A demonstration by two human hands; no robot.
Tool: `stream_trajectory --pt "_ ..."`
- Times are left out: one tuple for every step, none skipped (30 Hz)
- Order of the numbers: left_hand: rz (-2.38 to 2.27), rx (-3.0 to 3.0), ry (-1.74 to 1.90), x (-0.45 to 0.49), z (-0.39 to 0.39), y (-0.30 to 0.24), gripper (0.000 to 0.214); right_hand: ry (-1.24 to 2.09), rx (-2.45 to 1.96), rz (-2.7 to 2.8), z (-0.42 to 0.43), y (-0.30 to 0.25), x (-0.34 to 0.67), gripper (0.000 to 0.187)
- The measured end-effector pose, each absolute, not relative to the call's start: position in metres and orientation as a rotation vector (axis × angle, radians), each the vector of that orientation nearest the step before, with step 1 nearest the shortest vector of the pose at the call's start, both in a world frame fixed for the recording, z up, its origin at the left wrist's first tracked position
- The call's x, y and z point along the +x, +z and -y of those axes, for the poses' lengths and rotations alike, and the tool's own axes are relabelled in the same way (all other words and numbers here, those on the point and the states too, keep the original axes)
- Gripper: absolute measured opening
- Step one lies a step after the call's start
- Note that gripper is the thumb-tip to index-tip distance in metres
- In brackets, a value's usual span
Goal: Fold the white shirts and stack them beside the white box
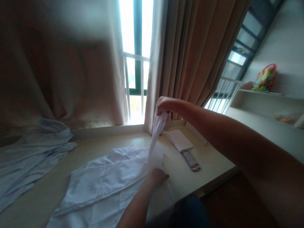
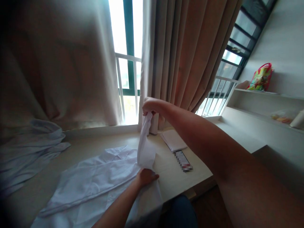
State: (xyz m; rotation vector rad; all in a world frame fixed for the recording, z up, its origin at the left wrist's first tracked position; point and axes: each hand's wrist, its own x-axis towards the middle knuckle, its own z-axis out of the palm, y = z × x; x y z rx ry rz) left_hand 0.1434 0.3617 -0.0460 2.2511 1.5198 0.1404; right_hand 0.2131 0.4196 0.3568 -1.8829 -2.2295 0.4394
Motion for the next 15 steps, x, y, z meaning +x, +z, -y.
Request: stream_trajectory --pt "-1.534 2.249 0.127 0.141 -0.363 -0.044 0.065 0.439 -1.874 2.230 -0.418 0.358 0.212 0.015" --pt "-1.551 2.252 0.125 0.139 -0.363 -0.043 0.065 0.441 -1.858 2.226 -0.417 0.359 0.211 0.016" --pt "-1.568 2.259 0.134 0.137 -0.361 -0.044 0.065 0.443 -1.836 2.215 -0.416 0.362 0.211 0.016" --pt "-1.584 2.272 0.163 0.136 -0.359 -0.047 0.065 0.441 -1.819 2.195 -0.415 0.366 0.212 0.018" --pt "-1.599 2.292 0.209 0.135 -0.356 -0.051 0.068 0.437 -1.805 2.172 -0.414 0.370 0.212 0.019" --pt "-1.614 2.314 0.263 0.134 -0.354 -0.056 0.072 0.429 -1.796 2.145 -0.414 0.376 0.213 0.020" --pt "-1.632 2.331 0.313 0.134 -0.351 -0.062 0.077 0.415 -1.793 2.118 -0.414 0.381 0.214 0.021" --pt "-1.647 2.343 0.351 0.134 -0.350 -0.068 0.083 0.395 -1.797 2.094 -0.415 0.387 0.214 0.022" --pt "-1.660 2.350 0.368 0.134 -0.349 -0.074 0.088 0.368 -1.802 2.075 -0.415 0.393 0.215 0.022" --pt "-1.668 2.351 0.363 0.134 -0.349 -0.080 0.092 0.341 -1.804 2.062 -0.415 0.398 0.215 0.022" --pt "-1.668 2.350 0.344 0.135 -0.350 -0.085 0.095 0.315 -1.809 2.051 -0.414 0.402 0.215 0.022" --pt "-1.665 2.353 0.334 0.134 -0.351 -0.089 0.097 0.293 -1.815 2.043 -0.414 0.405 0.215 0.023" --pt "-1.657 2.358 0.332 0.134 -0.353 -0.092 0.098 0.282 -1.818 2.042 -0.413 0.407 0.213 0.023" --pt "-1.648 2.361 0.334 0.133 -0.354 -0.094 0.098 0.281 -1.820 2.046 -0.412 0.407 0.211 0.022" --pt "-1.640 2.360 0.341 0.132 -0.355 -0.095 0.098 0.288 -1.822 2.055 -0.412 0.407 0.208 0.021"
